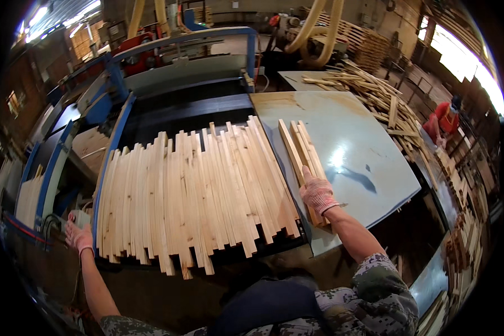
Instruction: The person repeatedly picks up stacks of light-colored wooden planks from a metal table and places them onto a conveyor belt. They wear pink gloves and handle the planks in batches, aligning them before moving them. Other workers are visible in the background performing similar tasks.
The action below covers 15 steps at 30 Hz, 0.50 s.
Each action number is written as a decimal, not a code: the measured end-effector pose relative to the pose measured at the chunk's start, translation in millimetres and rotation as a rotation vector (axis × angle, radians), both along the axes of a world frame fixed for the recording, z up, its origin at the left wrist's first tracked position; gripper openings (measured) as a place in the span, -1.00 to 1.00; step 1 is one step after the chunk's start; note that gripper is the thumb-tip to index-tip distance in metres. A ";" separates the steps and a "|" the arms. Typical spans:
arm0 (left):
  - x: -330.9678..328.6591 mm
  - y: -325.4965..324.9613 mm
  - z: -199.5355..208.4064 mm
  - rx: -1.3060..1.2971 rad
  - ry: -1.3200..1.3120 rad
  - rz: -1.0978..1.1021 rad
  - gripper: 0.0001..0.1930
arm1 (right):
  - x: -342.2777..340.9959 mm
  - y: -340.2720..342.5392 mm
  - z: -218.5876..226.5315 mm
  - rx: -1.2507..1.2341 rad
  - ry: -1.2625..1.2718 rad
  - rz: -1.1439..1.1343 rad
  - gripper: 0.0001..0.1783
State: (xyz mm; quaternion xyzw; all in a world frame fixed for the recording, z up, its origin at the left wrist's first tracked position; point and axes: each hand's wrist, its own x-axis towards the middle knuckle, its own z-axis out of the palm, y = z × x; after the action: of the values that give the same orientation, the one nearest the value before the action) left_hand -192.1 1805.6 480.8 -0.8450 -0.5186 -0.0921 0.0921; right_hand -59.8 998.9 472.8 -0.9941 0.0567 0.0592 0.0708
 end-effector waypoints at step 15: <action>-54.4 -26.2 -52.4 -1.272 -1.190 -0.777 -0.60 | -7.3 -19.1 -47.5 -0.072 -0.228 -0.167 0.11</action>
State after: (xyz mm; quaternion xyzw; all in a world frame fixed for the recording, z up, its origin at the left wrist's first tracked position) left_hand -246.5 1779.4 428.4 -0.6645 -0.1165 -0.2317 -0.7009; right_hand -67.1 979.8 425.3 -0.9881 0.1330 -0.0622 0.0458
